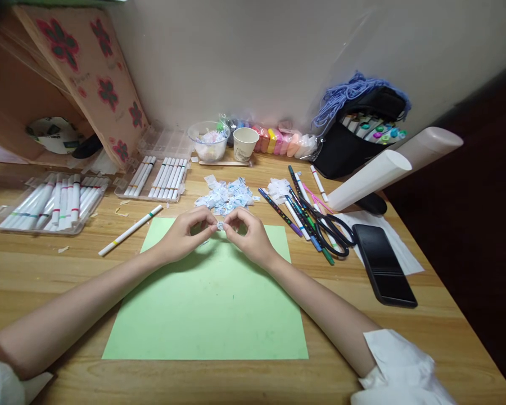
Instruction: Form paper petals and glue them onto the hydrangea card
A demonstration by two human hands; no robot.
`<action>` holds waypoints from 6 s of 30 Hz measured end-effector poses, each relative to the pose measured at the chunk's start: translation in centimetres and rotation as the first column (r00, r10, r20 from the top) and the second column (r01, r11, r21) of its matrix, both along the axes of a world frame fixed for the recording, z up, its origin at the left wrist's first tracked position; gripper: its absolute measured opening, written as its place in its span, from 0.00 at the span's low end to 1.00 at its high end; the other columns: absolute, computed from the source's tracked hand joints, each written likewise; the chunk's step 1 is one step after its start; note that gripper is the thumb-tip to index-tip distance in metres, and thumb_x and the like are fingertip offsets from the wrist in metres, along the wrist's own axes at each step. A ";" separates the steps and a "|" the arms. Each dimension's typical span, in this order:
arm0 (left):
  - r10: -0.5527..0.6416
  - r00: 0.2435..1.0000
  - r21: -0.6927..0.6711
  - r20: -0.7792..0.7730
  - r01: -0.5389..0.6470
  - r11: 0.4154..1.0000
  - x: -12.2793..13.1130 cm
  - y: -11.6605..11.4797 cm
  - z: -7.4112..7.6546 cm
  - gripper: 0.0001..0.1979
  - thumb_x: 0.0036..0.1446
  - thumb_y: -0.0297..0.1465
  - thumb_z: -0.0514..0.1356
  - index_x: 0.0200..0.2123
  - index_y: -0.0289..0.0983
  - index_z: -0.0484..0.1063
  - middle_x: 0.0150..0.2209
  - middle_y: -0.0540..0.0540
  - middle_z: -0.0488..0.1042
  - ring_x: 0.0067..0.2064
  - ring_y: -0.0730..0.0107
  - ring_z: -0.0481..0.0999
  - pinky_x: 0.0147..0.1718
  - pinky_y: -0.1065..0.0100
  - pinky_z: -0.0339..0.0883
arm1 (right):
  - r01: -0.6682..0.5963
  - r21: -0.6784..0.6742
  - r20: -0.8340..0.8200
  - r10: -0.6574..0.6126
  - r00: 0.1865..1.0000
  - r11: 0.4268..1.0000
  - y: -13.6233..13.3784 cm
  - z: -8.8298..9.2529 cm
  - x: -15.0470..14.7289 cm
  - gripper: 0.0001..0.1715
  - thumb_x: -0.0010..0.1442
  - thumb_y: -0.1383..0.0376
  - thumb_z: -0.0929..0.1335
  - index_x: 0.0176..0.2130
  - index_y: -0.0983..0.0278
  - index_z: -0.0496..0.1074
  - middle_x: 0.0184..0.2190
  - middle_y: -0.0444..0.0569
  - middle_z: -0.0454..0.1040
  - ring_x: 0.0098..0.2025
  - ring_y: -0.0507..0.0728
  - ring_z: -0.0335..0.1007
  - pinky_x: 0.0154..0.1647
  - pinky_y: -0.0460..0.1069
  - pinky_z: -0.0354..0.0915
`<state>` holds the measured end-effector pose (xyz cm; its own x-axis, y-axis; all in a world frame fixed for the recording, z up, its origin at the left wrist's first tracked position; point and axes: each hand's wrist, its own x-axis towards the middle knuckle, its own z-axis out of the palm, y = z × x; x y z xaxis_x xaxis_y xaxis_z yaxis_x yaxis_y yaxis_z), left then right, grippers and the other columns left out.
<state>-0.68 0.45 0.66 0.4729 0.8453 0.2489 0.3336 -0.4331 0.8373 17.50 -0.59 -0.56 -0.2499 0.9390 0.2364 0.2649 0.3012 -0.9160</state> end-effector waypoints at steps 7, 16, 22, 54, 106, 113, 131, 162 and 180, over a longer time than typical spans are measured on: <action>0.030 0.999 -0.030 0.031 -0.029 0.999 0.0 0.1 0.2 0.07 0.57 0.32 0.56 0.28 0.37 0.69 0.28 0.50 0.69 0.31 0.72 0.66 0.30 0.70 0.60 | -0.001 -0.010 -0.023 0.001 1.000 1.000 0.0 -0.1 0.0 0.09 0.58 0.60 0.66 0.29 0.63 0.66 0.28 0.44 0.66 0.31 0.52 0.62 0.33 0.48 0.60; 0.010 0.999 -0.025 0.032 -0.009 1.000 0.0 0.1 0.1 0.08 0.58 0.33 0.56 0.28 0.36 0.68 0.28 0.49 0.68 0.31 0.71 0.66 0.31 0.70 0.59 | -0.050 -0.045 -0.018 0.049 0.999 0.998 -0.1 0.1 0.0 0.08 0.57 0.61 0.67 0.31 0.63 0.66 0.29 0.44 0.65 0.30 0.51 0.61 0.32 0.47 0.60; -0.014 0.999 -0.026 0.044 0.015 1.000 0.0 0.1 0.0 0.09 0.59 0.33 0.56 0.28 0.36 0.69 0.29 0.49 0.68 0.32 0.71 0.66 0.32 0.70 0.60 | -0.070 -0.046 -0.056 0.068 0.996 0.996 -0.1 -0.1 0.1 0.07 0.58 0.63 0.67 0.31 0.63 0.65 0.29 0.44 0.64 0.31 0.52 0.60 0.33 0.47 0.59; 0.005 0.999 0.038 0.049 -0.007 0.999 0.0 0.1 -0.1 0.07 0.57 0.32 0.57 0.29 0.36 0.68 0.29 0.49 0.68 0.32 0.72 0.66 0.31 0.70 0.60 | -0.062 -0.003 -0.069 0.061 0.996 0.998 -0.3 0.0 0.1 0.06 0.57 0.63 0.68 0.31 0.63 0.67 0.27 0.44 0.66 0.29 0.51 0.61 0.29 0.47 0.60; 0.077 0.983 -0.135 0.164 -0.055 0.989 0.0 0.5 -0.5 0.10 0.52 0.36 0.62 0.28 0.36 0.76 0.26 0.49 0.70 0.25 0.77 0.60 0.22 0.72 0.53 | 0.066 0.602 0.224 -0.248 0.942 0.796 -1.1 0.2 -0.1 0.09 0.56 0.70 0.68 0.36 0.58 0.75 0.29 0.47 0.75 0.31 0.56 0.69 0.32 0.52 0.65; 0.096 0.983 -0.114 0.158 -0.078 0.990 0.0 0.6 -0.5 0.08 0.51 0.35 0.63 0.28 0.35 0.75 0.25 0.50 0.69 0.23 0.79 0.57 0.21 0.72 0.51 | 0.060 0.564 0.182 -0.194 0.964 0.824 -1.0 0.1 0.0 0.11 0.56 0.70 0.68 0.38 0.58 0.76 0.28 0.47 0.74 0.31 0.55 0.69 0.32 0.52 0.65; 0.180 0.981 0.018 0.078 -0.182 0.983 0.3 0.1 -0.2 0.03 0.48 0.28 0.62 0.25 0.35 0.73 0.25 0.50 0.67 0.22 0.79 0.58 0.21 0.73 0.53 | 0.068 0.062 -0.036 -0.066 0.997 0.996 -0.8 0.3 -0.3 0.05 0.55 0.64 0.70 0.32 0.62 0.78 0.27 0.47 0.73 0.29 0.53 0.66 0.29 0.49 0.62; 0.091 0.995 -0.037 0.042 -0.089 0.995 0.4 0.2 0.0 0.02 0.45 0.23 0.59 0.24 0.34 0.69 0.27 0.51 0.67 0.23 0.80 0.58 0.22 0.74 0.53 | 0.143 0.023 -0.024 -0.142 0.990 0.989 -0.5 0.0 -0.2 0.05 0.52 0.66 0.70 0.27 0.65 0.72 0.26 0.46 0.71 0.27 0.50 0.63 0.27 0.47 0.62; 0.542 0.840 0.000 0.004 -0.542 0.840 -0.2 0.8 -1.2 0.09 0.51 0.24 0.56 0.35 0.37 0.71 0.33 0.50 0.68 0.27 0.75 0.65 0.30 0.70 0.60 | 0.164 0.508 0.298 -0.351 0.887 0.846 1.9 -0.2 2.1 0.08 0.58 0.69 0.66 0.35 0.61 0.76 0.31 0.49 0.74 0.37 0.57 0.67 0.39 0.53 0.64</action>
<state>-0.91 1.28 -0.56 -0.0617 0.9660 0.2510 0.5124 -0.1851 0.8385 19.59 1.29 -0.72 -0.1700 0.7867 0.5934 0.6790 0.5300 -0.5081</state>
